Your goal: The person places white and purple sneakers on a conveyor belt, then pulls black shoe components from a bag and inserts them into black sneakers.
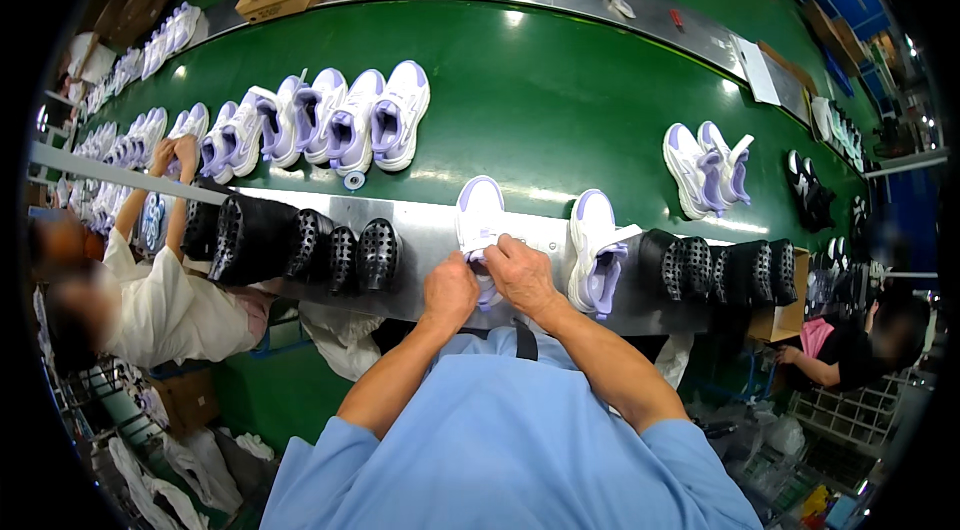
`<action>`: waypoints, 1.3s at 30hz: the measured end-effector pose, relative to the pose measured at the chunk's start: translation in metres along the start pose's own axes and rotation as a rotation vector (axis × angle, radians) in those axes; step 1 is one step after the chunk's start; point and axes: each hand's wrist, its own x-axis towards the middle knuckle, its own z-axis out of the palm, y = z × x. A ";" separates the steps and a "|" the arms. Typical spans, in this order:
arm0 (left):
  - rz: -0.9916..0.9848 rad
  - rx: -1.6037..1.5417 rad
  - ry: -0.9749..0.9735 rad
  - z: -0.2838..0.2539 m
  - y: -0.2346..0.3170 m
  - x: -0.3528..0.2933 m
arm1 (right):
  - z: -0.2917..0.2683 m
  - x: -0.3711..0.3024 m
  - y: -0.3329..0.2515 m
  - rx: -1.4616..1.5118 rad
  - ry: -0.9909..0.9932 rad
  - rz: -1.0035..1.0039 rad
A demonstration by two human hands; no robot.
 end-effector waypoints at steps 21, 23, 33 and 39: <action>0.348 -0.033 -0.335 0.063 0.111 0.034 | -0.072 -0.111 0.066 0.075 0.378 0.706; 0.447 -0.096 -0.245 0.070 0.108 0.040 | -0.071 -0.097 0.081 0.119 0.297 0.617; 0.391 0.001 -0.204 0.042 0.127 0.024 | -0.072 -0.080 0.073 0.070 0.307 0.241; 0.925 0.065 -0.059 0.042 0.162 0.035 | -0.041 -0.110 0.056 0.399 0.269 0.978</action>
